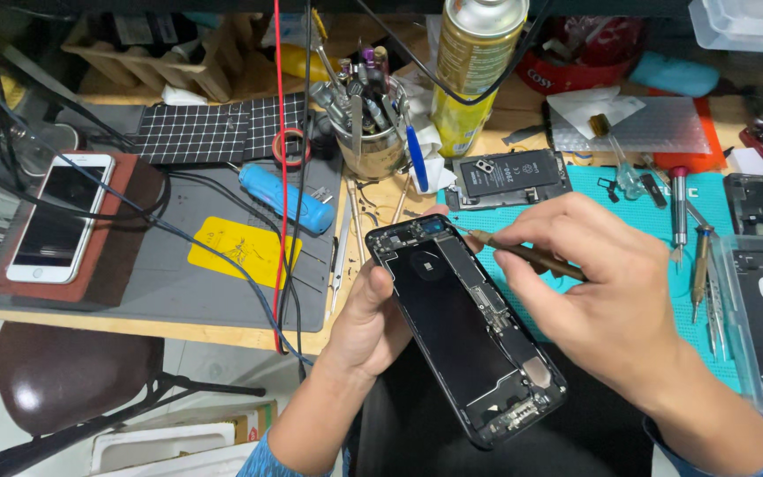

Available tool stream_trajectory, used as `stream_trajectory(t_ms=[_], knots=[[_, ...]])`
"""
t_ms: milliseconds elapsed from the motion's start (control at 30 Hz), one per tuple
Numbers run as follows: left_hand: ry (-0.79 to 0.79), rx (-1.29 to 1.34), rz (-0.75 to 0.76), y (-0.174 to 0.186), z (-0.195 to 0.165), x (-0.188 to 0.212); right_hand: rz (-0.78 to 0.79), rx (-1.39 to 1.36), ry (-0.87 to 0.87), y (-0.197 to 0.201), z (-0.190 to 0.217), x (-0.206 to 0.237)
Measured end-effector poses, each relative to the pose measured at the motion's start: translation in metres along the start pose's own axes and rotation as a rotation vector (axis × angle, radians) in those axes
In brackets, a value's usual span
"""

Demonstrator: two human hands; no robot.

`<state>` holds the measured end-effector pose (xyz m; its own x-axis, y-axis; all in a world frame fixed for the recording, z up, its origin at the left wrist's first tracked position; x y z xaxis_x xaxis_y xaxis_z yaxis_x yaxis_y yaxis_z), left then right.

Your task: The person repairs a smartphone at a workbench, using a screwdriver to unscrew and remove internal components from the phone body, manipulating small parts and the battery, then repositioning the phone and working on its edges and screen assembly by hand.

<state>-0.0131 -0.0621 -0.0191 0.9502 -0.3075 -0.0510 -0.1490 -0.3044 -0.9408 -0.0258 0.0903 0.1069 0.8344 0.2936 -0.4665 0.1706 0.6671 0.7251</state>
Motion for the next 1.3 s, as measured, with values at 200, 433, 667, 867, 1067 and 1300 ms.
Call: stream_trajectory(t_ms=[200,433,667,867,1067,1300], knots=[[-0.036,-0.028,-0.04,0.006,0.0035,0.0038,-0.002,-0.018,-0.009,-0.001,-0.0002,0.0041],[-0.037,-0.038,-0.014,0.0044,0.0064,0.0071,0.007,-0.03,-0.011,-0.0024,-0.0015,0.0055],[-0.033,-0.096,-0.033,0.0029,0.0067,0.0076,-0.017,0.029,0.033,-0.0025,-0.0017,0.0063],[-0.03,-0.11,-0.033,0.003,0.0076,0.0073,-0.02,0.031,0.031,-0.0047,-0.002,0.0068],[-0.022,-0.108,-0.036,0.0019,0.0082,0.0074,-0.012,0.01,0.003,-0.0059,-0.0033,0.008],[-0.019,-0.108,-0.042,0.0007,0.0066,0.007,-0.011,-0.011,0.003,-0.0071,-0.0027,0.0065]])
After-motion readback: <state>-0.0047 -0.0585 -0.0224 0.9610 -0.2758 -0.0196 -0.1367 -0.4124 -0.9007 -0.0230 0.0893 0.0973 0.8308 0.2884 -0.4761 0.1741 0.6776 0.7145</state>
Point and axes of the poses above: each hand's wrist, its own x-axis away from the middle knuckle, its own y-axis out of the back of the hand, z = x × y, the point moved 8 cm from there along -x, towards the middle knuckle, and after that the axes turned 14 degrees about x, right-handed, at the moved point
